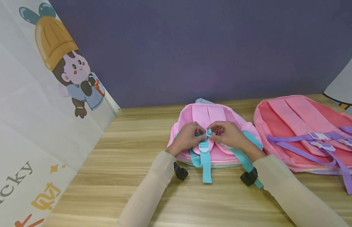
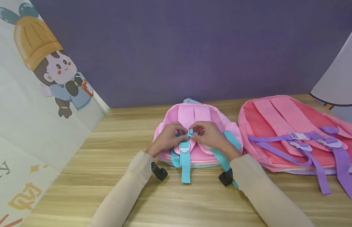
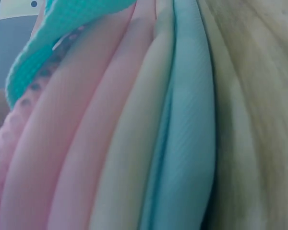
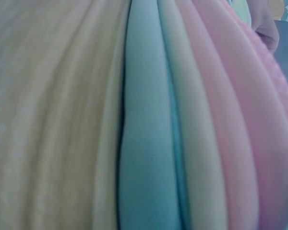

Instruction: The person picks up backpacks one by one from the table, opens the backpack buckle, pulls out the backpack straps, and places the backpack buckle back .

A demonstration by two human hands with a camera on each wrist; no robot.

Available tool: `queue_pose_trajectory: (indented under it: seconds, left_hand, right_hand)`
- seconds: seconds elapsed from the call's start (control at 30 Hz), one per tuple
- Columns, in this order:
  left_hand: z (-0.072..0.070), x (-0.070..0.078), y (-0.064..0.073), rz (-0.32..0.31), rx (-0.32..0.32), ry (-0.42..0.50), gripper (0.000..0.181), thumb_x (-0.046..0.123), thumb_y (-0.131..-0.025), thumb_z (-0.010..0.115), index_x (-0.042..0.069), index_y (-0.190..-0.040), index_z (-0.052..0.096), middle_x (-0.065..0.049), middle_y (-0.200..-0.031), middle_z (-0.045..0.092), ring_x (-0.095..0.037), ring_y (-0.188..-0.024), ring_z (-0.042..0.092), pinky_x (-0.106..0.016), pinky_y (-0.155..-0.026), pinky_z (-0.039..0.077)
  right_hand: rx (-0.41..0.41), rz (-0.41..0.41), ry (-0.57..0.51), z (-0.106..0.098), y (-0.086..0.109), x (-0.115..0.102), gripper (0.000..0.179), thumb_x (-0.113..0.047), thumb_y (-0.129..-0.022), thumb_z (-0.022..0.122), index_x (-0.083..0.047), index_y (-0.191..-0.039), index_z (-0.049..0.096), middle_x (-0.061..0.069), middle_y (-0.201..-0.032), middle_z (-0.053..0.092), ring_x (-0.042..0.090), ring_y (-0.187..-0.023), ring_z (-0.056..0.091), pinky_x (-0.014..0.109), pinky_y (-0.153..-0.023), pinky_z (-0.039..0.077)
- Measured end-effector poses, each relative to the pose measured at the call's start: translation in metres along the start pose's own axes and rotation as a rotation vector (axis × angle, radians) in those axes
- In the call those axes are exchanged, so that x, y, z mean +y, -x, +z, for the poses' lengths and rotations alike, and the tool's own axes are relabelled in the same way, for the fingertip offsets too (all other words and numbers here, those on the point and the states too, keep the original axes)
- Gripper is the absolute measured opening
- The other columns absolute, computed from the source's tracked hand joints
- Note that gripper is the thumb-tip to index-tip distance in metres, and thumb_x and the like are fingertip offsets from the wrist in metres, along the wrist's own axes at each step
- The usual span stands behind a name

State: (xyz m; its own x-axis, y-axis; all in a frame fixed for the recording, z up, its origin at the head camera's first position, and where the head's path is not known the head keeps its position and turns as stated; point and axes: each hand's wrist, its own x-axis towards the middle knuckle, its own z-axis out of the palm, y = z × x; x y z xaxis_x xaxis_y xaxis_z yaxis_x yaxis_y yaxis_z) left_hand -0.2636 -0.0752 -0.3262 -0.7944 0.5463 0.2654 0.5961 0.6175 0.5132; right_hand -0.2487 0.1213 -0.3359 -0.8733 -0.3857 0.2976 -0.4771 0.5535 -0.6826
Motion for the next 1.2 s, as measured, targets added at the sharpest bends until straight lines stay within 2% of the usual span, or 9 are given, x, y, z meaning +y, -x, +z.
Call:
queue_pose_trajectory:
  seconds: [0.3,0.63,0.93,1.1,1.2]
  left_hand:
    - [0.0038,0.0012,-0.0004,-0.009,0.019,0.024,0.022,0.017,-0.085,0.071,0.003,-0.102,0.071,-0.007,-0.094,0.068,-0.016,-0.086,0.061,-0.022,-0.076,0.048]
    - [0.0005,0.0033,-0.0005,-0.021,-0.021,-0.051,0.022,0.018,-0.086,0.071,0.006,-0.104,0.071,-0.005,-0.095,0.068,-0.014,-0.085,0.062,-0.023,-0.076,0.048]
    - [0.0044,0.0009,-0.0015,-0.002,0.01,-0.035,0.019,0.018,-0.085,0.072,0.006,-0.1,0.072,-0.005,-0.093,0.068,-0.015,-0.086,0.063,-0.025,-0.078,0.048]
    - [0.0058,0.0006,-0.0017,-0.005,0.025,-0.018,0.019,0.018,-0.084,0.073,0.005,-0.099,0.072,-0.006,-0.094,0.069,-0.015,-0.087,0.064,-0.024,-0.078,0.048]
    - [0.0047,0.0016,-0.0013,-0.014,0.018,-0.027,0.021,0.02,-0.085,0.072,0.006,-0.1,0.072,-0.005,-0.096,0.069,-0.015,-0.089,0.064,-0.026,-0.082,0.048]
  right_hand:
    - [-0.004,0.006,-0.006,-0.0002,-0.0001,0.0016,0.025,-0.009,-0.08,0.074,-0.007,-0.104,0.067,0.007,-0.091,0.067,0.02,-0.085,0.062,0.039,-0.08,0.052]
    - [0.003,-0.012,-0.039,-0.0002,-0.0006,0.0039,0.022,-0.008,-0.08,0.075,-0.007,-0.101,0.067,0.007,-0.09,0.067,0.018,-0.083,0.062,0.038,-0.078,0.051]
    - [-0.009,-0.009,0.007,-0.0004,0.0001,0.0023,0.029,-0.007,-0.08,0.075,-0.006,-0.106,0.064,0.006,-0.089,0.066,0.019,-0.084,0.061,0.039,-0.079,0.052]
    - [-0.008,-0.021,0.016,-0.0004,0.0,0.0012,0.027,-0.007,-0.08,0.075,-0.007,-0.104,0.064,0.006,-0.088,0.066,0.019,-0.083,0.061,0.039,-0.078,0.052]
    - [-0.001,-0.025,0.015,-0.0002,0.0,0.0015,0.026,-0.006,-0.079,0.075,-0.008,-0.102,0.063,0.006,-0.088,0.066,0.019,-0.083,0.061,0.038,-0.077,0.052]
